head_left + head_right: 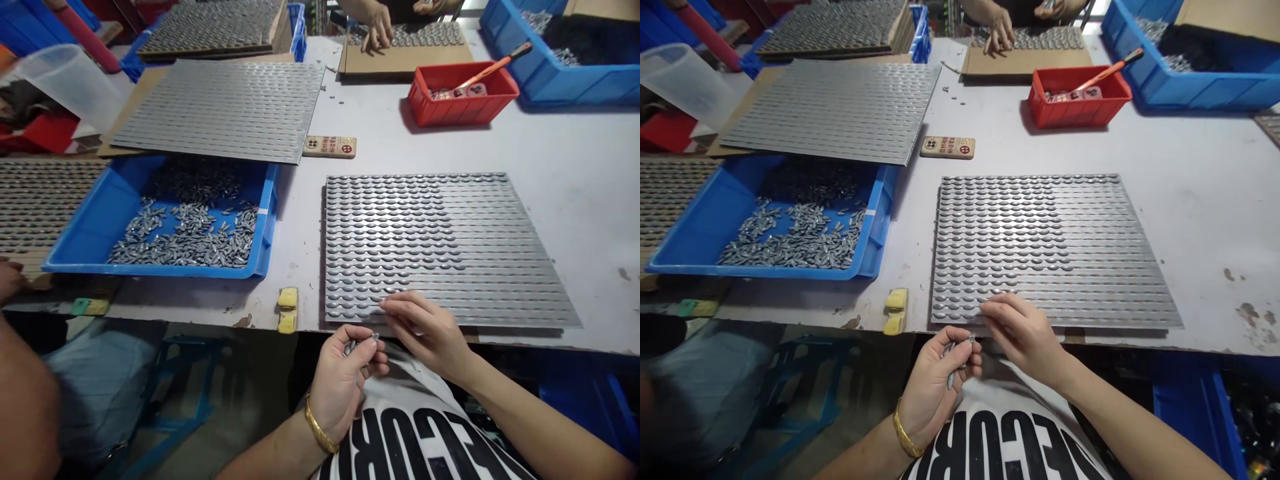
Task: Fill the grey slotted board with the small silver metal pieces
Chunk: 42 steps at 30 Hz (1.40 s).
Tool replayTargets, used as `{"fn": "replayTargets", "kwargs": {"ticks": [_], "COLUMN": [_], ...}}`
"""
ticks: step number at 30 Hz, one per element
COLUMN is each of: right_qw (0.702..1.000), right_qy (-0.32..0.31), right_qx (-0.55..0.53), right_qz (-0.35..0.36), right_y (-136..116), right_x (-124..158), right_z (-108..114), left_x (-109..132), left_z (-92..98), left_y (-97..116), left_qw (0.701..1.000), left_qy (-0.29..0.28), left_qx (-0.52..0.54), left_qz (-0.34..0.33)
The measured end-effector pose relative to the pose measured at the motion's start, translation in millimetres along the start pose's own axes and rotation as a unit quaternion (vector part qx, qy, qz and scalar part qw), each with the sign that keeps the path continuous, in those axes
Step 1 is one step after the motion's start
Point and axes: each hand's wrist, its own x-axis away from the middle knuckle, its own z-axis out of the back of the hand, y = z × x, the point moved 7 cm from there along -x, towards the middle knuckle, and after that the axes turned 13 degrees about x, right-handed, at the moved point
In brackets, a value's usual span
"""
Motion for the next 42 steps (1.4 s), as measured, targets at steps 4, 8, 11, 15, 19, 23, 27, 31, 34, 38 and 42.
{"fn": "replayTargets", "kwargs": {"ticks": [4, 8, 11, 15, 19, 23, 27, 31, 34, 38, 42], "right_qw": [0.994, 0.998, 0.999, 0.998, 1.0, 0.998, 0.999, 1.0, 0.997, 0.989, 0.979], "right_qy": [-0.032, -0.018, -0.002, 0.018, -0.002, -0.041, -0.021, 0.021, 0.051, 0.05, -0.001], "right_qx": [-0.104, -0.052, 0.021, 0.061, 0.003, -0.047, -0.049, -0.007, 0.048, 0.133, 0.195], "right_qz": [-0.009, 0.026, 0.037, 0.027, 0.021, 0.015, 0.007, -0.011, -0.007, 0.03, 0.059], "right_y": [-14, -22, -19, -9, -1, 2, 2, 9, 18, 25, 25], "right_x": [11, 21, 27, 30, 26, 22, 23, 22, 17, 10, 7], "right_z": [3, 2, 2, 5, 2, -3, 2, 6, 7, 0, -9], "left_x": [-3, -6, -6, -2, 1, 1, 1, 0, -2, -4, -4], "left_z": [-7.6, -14.8, -15.3, -15.8, -14.8, -16.0, -18.1, -17.5, -14.2, -11.7, -12.2], "left_y": [-3, -9, -13, -15, -14, -12, -12, -15, -16, -18, -19], "left_qw": [1.0, 0.998, 0.998, 0.997, 0.997, 0.997, 0.995, 0.994, 0.995, 0.995, 0.994], "left_qy": [-0.025, -0.061, -0.063, -0.052, -0.03, -0.036, -0.046, -0.046, -0.036, -0.03, -0.034], "left_qx": [0.011, 0.018, 0.017, 0.011, 0.01, 0.022, 0.024, 0.026, 0.032, 0.028, 0.02], "left_qz": [-0.009, -0.015, 0.007, 0.05, 0.067, 0.065, 0.082, 0.093, 0.091, 0.093, 0.097]}}
